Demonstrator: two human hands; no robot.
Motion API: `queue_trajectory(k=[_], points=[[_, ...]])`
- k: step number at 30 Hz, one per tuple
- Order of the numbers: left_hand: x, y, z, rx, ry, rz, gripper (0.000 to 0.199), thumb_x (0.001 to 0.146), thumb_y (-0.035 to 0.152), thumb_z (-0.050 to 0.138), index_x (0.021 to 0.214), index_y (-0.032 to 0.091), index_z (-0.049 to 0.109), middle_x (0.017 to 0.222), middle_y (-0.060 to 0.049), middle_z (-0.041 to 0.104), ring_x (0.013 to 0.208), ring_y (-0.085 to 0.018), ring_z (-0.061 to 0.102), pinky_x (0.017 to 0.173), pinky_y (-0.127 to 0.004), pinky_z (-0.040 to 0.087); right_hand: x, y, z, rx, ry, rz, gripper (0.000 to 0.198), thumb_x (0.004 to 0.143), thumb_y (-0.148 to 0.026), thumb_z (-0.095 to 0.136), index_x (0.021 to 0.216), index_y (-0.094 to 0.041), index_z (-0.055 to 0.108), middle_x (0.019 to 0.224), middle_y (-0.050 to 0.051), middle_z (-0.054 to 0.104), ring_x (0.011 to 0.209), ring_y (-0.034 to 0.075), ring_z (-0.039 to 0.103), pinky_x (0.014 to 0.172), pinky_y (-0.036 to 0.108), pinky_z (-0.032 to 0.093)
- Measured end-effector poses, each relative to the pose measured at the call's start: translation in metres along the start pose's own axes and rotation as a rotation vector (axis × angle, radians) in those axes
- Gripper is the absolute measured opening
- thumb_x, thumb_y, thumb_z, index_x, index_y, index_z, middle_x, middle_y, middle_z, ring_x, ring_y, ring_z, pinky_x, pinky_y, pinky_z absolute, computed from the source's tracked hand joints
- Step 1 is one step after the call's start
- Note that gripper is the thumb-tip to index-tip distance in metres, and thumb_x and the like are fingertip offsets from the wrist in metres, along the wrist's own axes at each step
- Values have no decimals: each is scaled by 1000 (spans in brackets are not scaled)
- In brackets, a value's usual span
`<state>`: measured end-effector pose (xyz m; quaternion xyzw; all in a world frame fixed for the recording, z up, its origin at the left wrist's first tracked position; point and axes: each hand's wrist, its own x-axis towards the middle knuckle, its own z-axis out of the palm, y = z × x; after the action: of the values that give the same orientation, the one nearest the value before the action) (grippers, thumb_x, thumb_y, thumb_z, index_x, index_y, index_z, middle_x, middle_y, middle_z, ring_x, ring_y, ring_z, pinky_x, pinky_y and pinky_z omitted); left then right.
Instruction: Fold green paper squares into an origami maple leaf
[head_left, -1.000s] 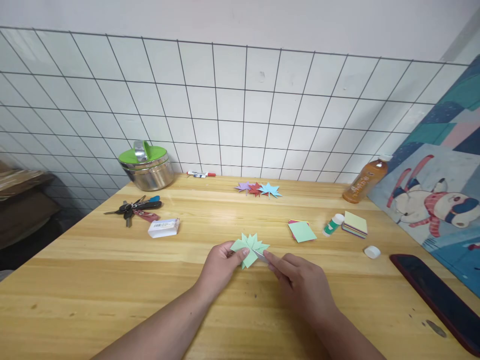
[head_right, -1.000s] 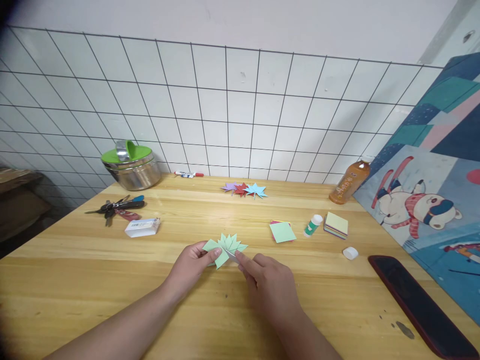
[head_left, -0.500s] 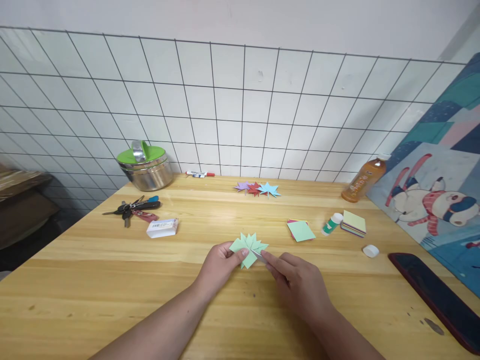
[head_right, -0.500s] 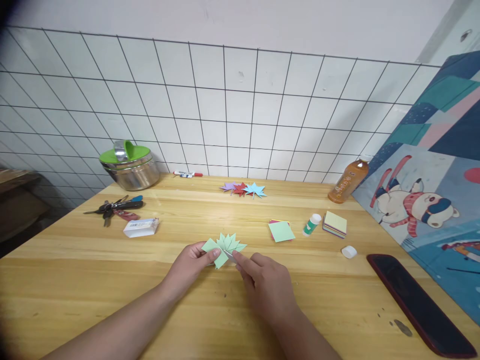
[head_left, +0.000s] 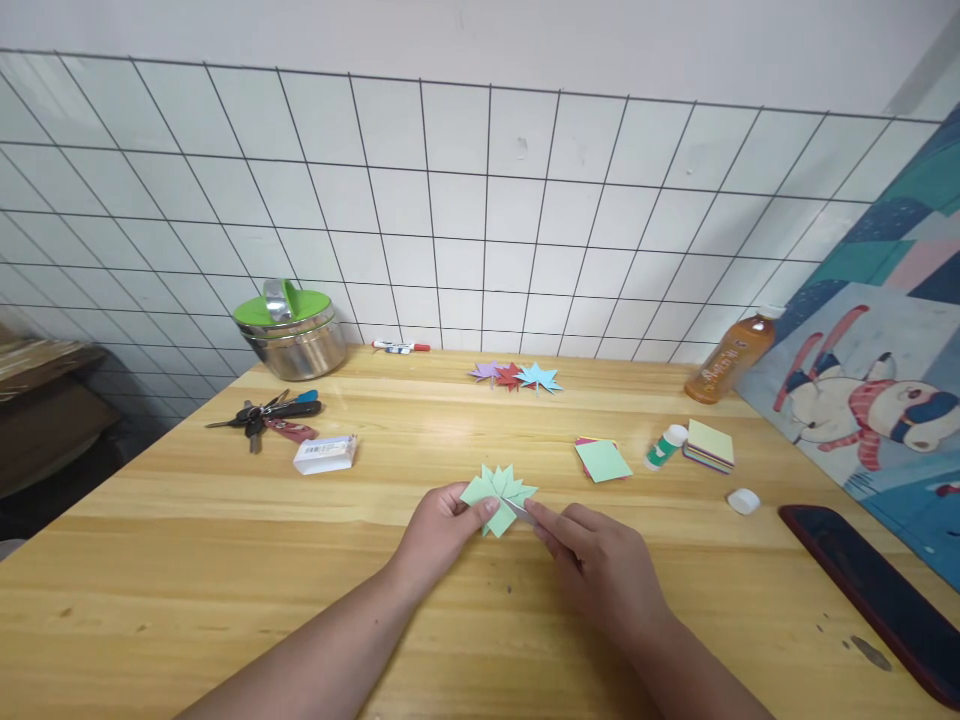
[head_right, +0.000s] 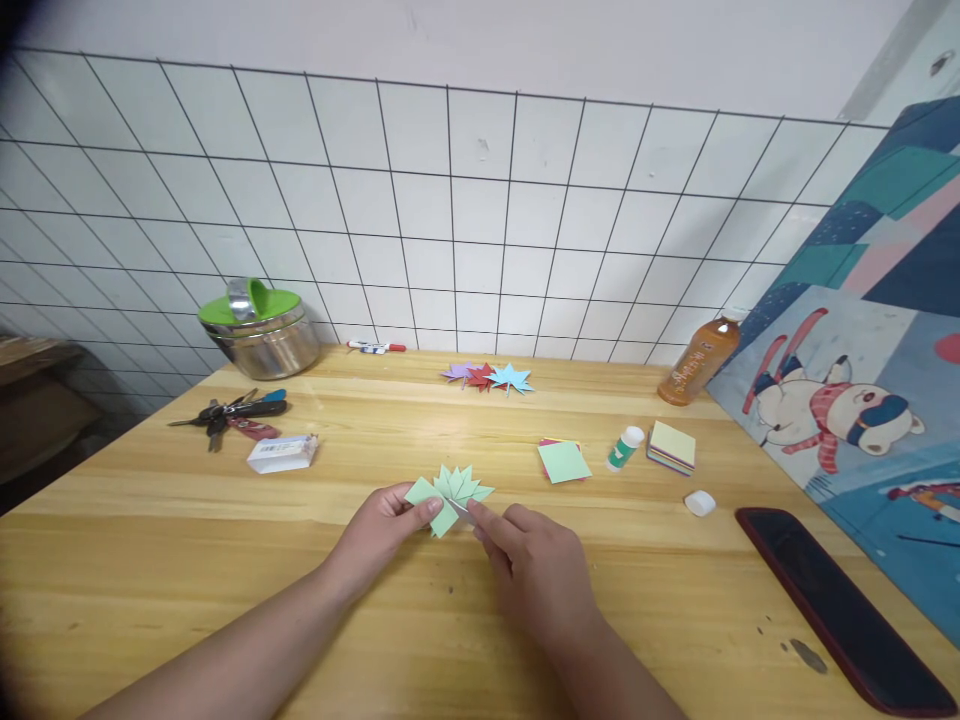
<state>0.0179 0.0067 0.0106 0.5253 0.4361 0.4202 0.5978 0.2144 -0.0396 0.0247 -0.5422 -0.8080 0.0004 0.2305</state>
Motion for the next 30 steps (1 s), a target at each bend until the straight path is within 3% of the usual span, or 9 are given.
queue_trajectory(k=[12,17,30], points=[[-1,0,0,-24,-17,0,30,68,39,70,85,14,71,73,-4,70,70,-18,59,66,-25,44,0,2,-1,7,-11,18,31,91,-29,43,118,-35,57,65,-1,58,60,12,53,54,22,31],[-3,4,0,-163,-5,1,35,76,41,62,99,15,68,84,-6,70,75,-16,60,70,-24,45,-1,3,1,19,1,11,32,90,-29,43,119,-35,56,65,-2,57,59,11,52,54,22,31],[1,-1,-1,-50,-13,-15,31,72,39,66,85,12,71,74,-6,69,73,-19,60,71,-29,45,-1,1,4,17,0,-10,30,91,-31,43,117,-35,57,64,-2,57,59,12,52,53,23,29]])
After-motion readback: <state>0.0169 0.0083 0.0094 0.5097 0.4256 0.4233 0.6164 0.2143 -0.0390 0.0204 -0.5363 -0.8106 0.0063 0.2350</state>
